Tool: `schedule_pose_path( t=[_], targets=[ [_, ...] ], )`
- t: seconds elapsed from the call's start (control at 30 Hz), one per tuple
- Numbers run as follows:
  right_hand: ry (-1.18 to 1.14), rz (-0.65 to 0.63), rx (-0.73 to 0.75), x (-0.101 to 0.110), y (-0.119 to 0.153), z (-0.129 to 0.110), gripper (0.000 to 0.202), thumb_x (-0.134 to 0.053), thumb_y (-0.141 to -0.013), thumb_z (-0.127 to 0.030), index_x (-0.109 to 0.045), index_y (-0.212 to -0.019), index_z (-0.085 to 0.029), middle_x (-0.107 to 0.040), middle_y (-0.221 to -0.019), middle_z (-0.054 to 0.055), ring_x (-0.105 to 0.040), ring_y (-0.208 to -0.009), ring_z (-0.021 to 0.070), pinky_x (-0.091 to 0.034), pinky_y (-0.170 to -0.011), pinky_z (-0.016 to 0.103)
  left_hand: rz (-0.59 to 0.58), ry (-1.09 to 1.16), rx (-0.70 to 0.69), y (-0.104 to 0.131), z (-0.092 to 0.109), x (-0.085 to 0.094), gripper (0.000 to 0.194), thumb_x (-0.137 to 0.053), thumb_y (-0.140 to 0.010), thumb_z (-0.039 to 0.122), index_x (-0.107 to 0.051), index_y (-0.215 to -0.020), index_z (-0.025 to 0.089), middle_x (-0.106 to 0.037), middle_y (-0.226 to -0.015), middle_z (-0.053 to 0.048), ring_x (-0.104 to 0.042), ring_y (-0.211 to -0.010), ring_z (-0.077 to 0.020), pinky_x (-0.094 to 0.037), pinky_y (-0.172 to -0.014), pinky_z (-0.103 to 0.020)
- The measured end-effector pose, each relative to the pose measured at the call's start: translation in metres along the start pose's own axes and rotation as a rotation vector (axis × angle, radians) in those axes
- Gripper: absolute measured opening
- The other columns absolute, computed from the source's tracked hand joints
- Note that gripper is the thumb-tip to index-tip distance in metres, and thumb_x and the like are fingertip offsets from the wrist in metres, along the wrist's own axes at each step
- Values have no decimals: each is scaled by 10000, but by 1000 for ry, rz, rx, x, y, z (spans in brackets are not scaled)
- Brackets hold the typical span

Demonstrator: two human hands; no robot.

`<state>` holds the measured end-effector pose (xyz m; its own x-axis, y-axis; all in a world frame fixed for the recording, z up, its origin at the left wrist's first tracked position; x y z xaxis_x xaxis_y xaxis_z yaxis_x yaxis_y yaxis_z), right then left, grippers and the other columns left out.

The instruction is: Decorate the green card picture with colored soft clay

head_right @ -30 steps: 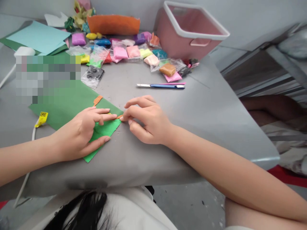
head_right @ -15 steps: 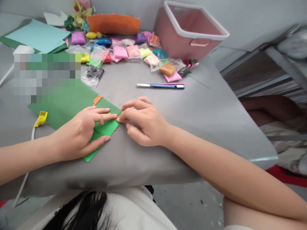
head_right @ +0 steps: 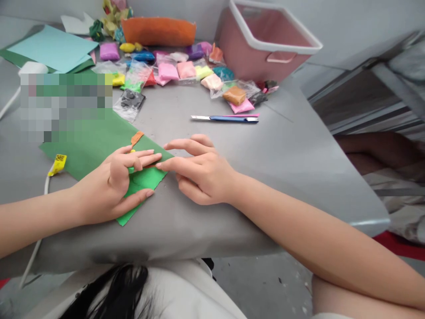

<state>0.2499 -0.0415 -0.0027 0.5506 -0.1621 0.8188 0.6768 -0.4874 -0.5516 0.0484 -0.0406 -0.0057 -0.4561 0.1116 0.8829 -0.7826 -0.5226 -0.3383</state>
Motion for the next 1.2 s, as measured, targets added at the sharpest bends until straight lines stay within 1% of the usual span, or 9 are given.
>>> schedule_pose_path(
  t=[0.1,0.27,0.33,0.43,0.6,0.7,0.87,1.03,1.2],
  targets=[
    [50,-11,53,0,0,-2,375,-475,-837,-125,-632,-1155,-248,-784,-903,7,-671,-1184,235,-422,-937,425,-6,0,-3,0,0,-1,340,-555,-976,268,-324,-1209,181,-627,-1386,-225,-571,-1357,-368,-415,-1129,-647],
    [115,41,96,3,-1,-6,369,-480,-827,-151,-618,-1139,-292,-754,-746,-31,-702,-1058,233,-461,-889,441,-13,6,9,0,0,-1,333,-553,-979,277,-332,-1210,181,-636,-1380,-224,-575,-1351,-376,-409,-1132,-656],
    [146,43,117,3,-1,-8,343,-480,-833,-170,-606,-1115,-319,-763,-765,-43,-711,-1025,233,-472,-895,452,-13,7,7,0,0,-1,342,-552,-979,276,-333,-1224,182,-635,-1383,-221,-572,-1354,-375,-403,-1135,-658],
    [210,41,150,4,1,-14,272,-496,-840,-195,-596,-1061,-319,-782,-851,-47,-716,-993,230,-500,-912,445,-16,9,6,0,0,-1,373,-551,-979,270,-325,-1261,177,-628,-1393,-221,-569,-1359,-371,-400,-1138,-654],
    [279,-36,147,2,5,-24,204,-505,-875,-239,-597,-1033,-329,-788,-1003,-16,-714,-1053,248,-555,-941,449,-23,8,15,0,0,-1,411,-552,-978,266,-311,-1296,169,-628,-1393,-217,-567,-1360,-372,-396,-1145,-651],
    [296,-20,144,3,4,-27,189,-493,-886,-235,-600,-1012,-326,-787,-944,-5,-721,-1032,252,-579,-907,448,-23,15,13,0,0,-1,415,-558,-975,266,-316,-1298,169,-628,-1396,-215,-562,-1365,-375,-396,-1143,-659],
    [356,27,191,7,-1,-30,176,-495,-860,-193,-600,-972,-280,-768,-841,23,-716,-956,245,-577,-859,429,-28,21,19,0,-1,-1,422,-558,-976,266,-316,-1306,167,-624,-1402,-219,-559,-1367,-378,-393,-1143,-663],
    [343,18,163,8,-2,-28,191,-484,-850,-167,-602,-966,-262,-763,-810,12,-710,-947,227,-567,-863,406,-31,22,17,0,-1,-1,434,-556,-977,273,-310,-1317,169,-621,-1404,-220,-559,-1367,-376,-396,-1141,-661],
    [312,17,122,8,1,-22,224,-475,-852,-171,-620,-996,-264,-752,-806,11,-696,-945,238,-536,-898,429,-49,41,36,1,-2,-2,405,-550,-976,274,-340,-1306,172,-602,-1431,-219,-539,-1391,-362,-369,-1164,-654]
  ],
)
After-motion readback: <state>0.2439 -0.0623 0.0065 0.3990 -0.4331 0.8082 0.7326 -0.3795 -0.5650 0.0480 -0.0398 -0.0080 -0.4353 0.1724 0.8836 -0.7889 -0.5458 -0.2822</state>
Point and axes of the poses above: each hand's wrist, its own y-axis away from the middle knuckle, its own x-axis out of the back of the hand, z = x × y, the point moved 4 cm from there along -y, towards the middle knuckle
